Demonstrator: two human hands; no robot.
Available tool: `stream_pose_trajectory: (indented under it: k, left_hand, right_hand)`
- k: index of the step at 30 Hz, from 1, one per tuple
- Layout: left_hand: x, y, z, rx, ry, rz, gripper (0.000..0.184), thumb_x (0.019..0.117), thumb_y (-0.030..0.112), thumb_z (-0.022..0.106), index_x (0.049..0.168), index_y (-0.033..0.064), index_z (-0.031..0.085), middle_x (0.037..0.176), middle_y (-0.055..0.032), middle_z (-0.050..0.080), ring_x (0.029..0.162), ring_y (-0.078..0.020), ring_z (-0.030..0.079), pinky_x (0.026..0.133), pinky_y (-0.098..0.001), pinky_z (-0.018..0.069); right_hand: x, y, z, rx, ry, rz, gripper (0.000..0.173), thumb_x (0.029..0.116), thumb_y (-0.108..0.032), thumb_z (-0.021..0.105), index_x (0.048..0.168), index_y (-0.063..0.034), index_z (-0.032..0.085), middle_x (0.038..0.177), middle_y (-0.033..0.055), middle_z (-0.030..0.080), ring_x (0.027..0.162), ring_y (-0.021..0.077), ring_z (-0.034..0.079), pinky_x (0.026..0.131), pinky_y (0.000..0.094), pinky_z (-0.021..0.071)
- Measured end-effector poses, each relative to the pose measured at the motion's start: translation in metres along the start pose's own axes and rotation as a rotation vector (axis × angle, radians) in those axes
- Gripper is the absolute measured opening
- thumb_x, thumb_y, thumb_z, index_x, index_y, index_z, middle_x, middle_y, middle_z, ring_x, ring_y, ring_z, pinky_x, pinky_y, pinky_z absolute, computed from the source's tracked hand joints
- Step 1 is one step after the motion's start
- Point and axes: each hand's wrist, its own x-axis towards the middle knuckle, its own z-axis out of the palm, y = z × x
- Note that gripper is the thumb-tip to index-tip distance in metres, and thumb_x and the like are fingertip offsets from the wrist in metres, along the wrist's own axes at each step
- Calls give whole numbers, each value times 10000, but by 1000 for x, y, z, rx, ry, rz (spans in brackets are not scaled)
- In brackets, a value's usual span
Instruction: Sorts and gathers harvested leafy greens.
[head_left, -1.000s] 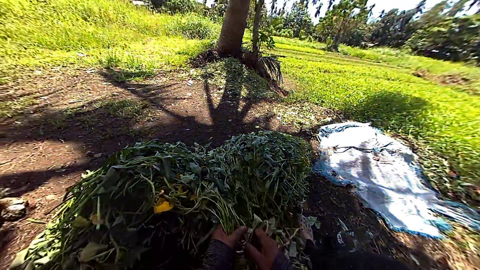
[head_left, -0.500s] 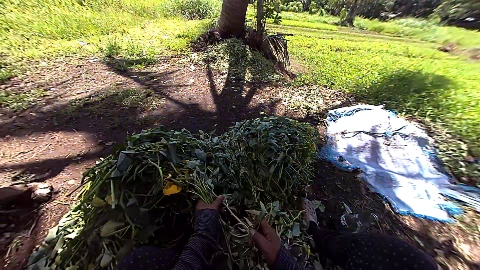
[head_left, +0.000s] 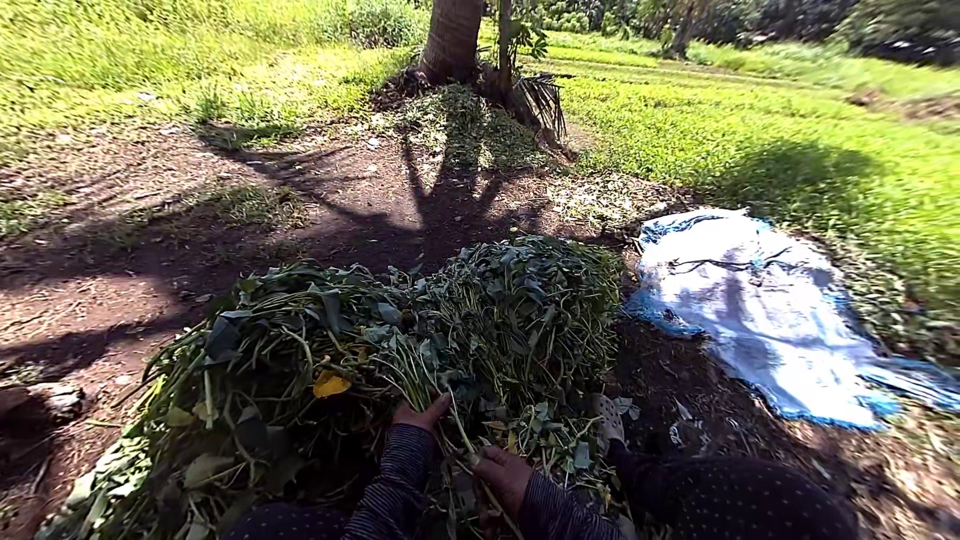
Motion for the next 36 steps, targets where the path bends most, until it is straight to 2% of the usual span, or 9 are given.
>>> stream_pose_trajectory:
  k: [5,9,12,20,23,26,28,32,36]
  left_hand:
    - [-2,5,-3,29,135,20,401,866,31,811,1170,-50,562,895,-169,673,648,-224,692,570,-360,614]
    - [7,11,-15,93,181,47,342,934,62,747,1199,-56,565,936,-154,680,725,-179,683,677,-340,600]
    - [-3,20,-6,-129,190,-43,322,1030,44,596,1299,-66,458,919,-198,668,684,-247,721,594,-375,629]
    - [14,37,-33,-338,490,42,294,1089,118,503,1338,-2,402,752,-80,584,458,-98,548,408,-239,483]
    - [20,48,-54,-349,501,92,297,1099,138,483,1352,14,390,780,-71,580,465,-90,543,414,-234,482]
    - [21,48,-56,-379,482,105,273,1093,121,490,1327,13,402,772,-72,584,460,-94,549,409,-236,488]
    - [19,48,-55,-401,477,92,247,1092,108,487,1305,12,410,760,-72,573,455,-96,540,409,-236,484]
    - [7,54,-50,-411,411,85,205,1101,121,462,1260,-7,440,757,-65,575,490,-103,579,449,-257,529]
    - [-1,91,-53,-306,224,187,165,1094,120,469,1160,-23,518,697,-41,597,546,-100,616,529,-252,558]
  right_hand:
    - [10,27,-8,-413,43,10,287,1025,-233,568,1137,28,612,858,125,638,716,219,645,722,436,566]
    - [0,48,-4,-414,-35,21,349,1061,-301,510,1155,20,608,807,102,628,660,194,628,687,406,556]
    - [-4,38,0,-440,-42,-69,414,1079,-378,499,1115,15,623,763,66,564,622,152,540,641,363,502]
    - [-11,57,2,-1004,21,-106,509,1080,-389,413,996,32,686,911,247,698,939,423,694,843,648,508]
    - [-23,69,-7,-1134,-99,114,584,1115,-418,347,1174,60,677,1148,301,695,1175,462,645,1017,672,443]
    - [-22,75,-38,-1206,-210,192,613,1027,-554,538,1392,-68,616,1375,260,611,1321,433,560,1108,665,387]
    - [-23,66,-57,-1200,-144,67,647,941,-615,638,1436,-199,620,1419,191,608,1324,394,569,1108,666,400]
    - [-21,15,-58,-1250,-67,0,493,1091,-411,441,1219,-3,687,1119,249,716,1100,433,679,1001,670,459]
    - [26,20,-108,-1117,-137,32,315,1021,-235,620,1224,-5,694,1100,216,728,976,364,725,927,591,550]
